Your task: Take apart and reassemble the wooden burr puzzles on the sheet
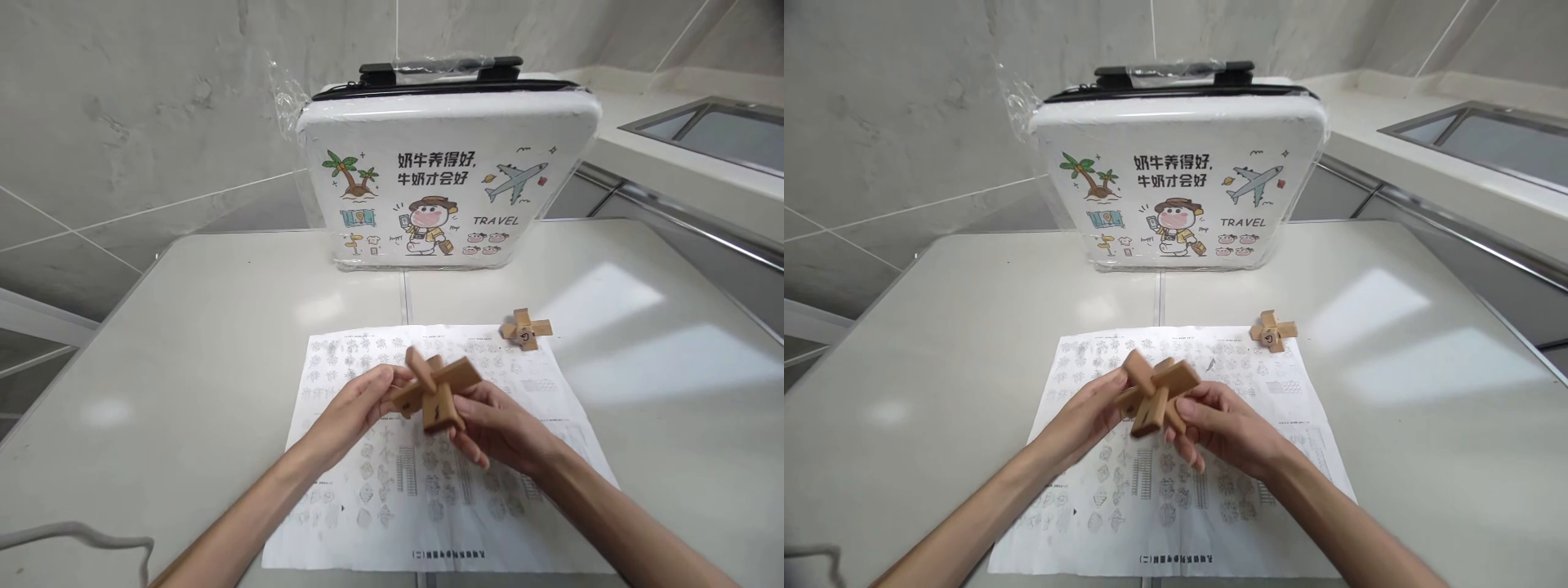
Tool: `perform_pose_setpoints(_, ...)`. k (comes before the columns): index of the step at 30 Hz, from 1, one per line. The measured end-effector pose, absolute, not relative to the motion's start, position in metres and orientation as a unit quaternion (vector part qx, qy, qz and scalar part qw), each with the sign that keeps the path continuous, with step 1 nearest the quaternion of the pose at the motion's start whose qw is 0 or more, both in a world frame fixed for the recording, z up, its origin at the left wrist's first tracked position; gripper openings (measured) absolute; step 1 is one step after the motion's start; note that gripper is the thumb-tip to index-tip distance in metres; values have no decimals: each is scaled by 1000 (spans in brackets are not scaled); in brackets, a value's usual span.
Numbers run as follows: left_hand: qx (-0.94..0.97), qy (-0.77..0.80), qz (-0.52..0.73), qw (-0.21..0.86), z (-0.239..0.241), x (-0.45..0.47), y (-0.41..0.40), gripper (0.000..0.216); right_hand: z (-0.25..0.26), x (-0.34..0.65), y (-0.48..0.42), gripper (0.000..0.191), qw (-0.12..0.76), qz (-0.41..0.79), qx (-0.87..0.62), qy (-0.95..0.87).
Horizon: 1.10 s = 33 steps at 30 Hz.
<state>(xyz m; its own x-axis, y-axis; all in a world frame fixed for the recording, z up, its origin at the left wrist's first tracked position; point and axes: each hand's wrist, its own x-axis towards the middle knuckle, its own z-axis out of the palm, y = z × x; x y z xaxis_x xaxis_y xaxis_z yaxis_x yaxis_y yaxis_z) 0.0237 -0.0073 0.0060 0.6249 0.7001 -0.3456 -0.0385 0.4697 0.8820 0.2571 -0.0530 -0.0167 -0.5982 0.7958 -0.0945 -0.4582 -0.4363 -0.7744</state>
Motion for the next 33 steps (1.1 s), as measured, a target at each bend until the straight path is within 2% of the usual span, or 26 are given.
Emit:
perform_pose_setpoints(6,424,366,252,789,2,22,-6,37,-9,266,-46,34,502,703,-416,-284)
perform_pose_setpoints(13,433,367,231,790,2,21,-5,34,-14,269,-38,32,589,630,-461,-208)
perform_pose_setpoints(33,442,375,226,783,4,21,-5,33,-22,279,-31,21,622,653,-418,-105)
